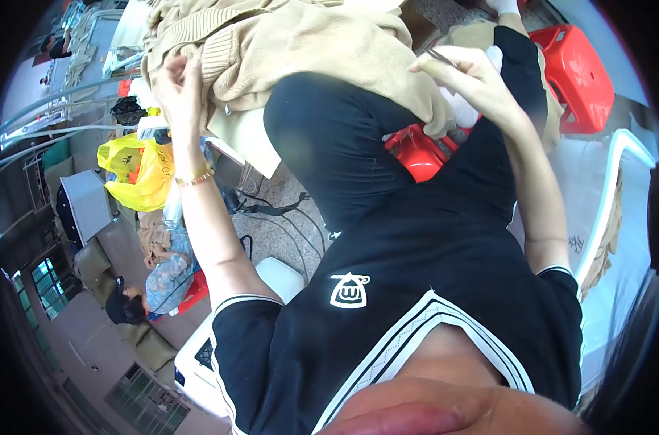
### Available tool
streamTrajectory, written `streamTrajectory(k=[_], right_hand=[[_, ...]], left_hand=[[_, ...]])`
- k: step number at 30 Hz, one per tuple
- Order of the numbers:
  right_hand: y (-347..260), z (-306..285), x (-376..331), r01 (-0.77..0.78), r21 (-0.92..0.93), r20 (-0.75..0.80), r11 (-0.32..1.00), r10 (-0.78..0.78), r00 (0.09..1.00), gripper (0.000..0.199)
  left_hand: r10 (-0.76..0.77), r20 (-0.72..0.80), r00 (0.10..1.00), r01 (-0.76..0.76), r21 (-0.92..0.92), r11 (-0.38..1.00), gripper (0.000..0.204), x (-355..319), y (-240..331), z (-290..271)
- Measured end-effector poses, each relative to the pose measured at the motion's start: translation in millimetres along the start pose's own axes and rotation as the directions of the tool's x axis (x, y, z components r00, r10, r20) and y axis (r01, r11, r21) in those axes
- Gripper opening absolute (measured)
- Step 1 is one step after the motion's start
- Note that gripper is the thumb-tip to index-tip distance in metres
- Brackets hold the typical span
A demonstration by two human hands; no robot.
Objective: Trimming loose threads from buttons on a tan sweater using small snips.
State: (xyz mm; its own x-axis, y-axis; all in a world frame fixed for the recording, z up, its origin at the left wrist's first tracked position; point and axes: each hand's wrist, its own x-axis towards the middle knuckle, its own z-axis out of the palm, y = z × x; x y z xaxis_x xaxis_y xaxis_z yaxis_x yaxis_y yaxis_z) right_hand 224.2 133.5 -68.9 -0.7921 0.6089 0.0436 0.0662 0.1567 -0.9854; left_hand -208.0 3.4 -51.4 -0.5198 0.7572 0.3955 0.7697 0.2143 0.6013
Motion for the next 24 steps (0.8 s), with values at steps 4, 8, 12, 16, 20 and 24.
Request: streamTrajectory(k=[4, 8, 12, 16, 20, 24], right_hand=[[2, 2, -14, -0.162, 0.051, -0.072, 0.985, 0.166, 0.984, 0.030], [37, -7, -50, -0.262, 0.058, -0.188, 0.963, 0.268, 0.945, 0.027], [54, -22, -72, -0.229, 0.107, -0.270, 0.968, 0.250, 0.930, 0.031], [53, -26, -70, -0.237, 0.259, -0.398, 0.936, 0.327, 0.857, 0.031], [44, -9, -52, -0.251, 0.254, -0.373, 0.934, 0.334, 0.866, 0.030], [45, -1, -44, -0.267, 0.224, -0.324, 0.937, 0.330, 0.887, 0.027]], left_hand=[[-0.038, 0.139, 0.990, 0.043, -0.031, 0.999, 0.068, 54, -42, -23], [0.056, -0.063, 0.996, -0.055, 0.007, 0.998, 0.042, 74, 11, 1], [0.241, 0.124, 0.962, -0.217, -0.179, 0.960, 0.068, 35, 122, -22], [0.444, 0.226, 0.867, -0.456, 0.002, 0.890, 0.044, -30, 166, 17], [0.420, 0.240, 0.875, -0.369, -0.231, 0.900, 0.039, -62, 151, 11], [0.123, -0.202, 0.972, -0.167, -0.221, 0.961, 0.028, -69, 101, -4]])
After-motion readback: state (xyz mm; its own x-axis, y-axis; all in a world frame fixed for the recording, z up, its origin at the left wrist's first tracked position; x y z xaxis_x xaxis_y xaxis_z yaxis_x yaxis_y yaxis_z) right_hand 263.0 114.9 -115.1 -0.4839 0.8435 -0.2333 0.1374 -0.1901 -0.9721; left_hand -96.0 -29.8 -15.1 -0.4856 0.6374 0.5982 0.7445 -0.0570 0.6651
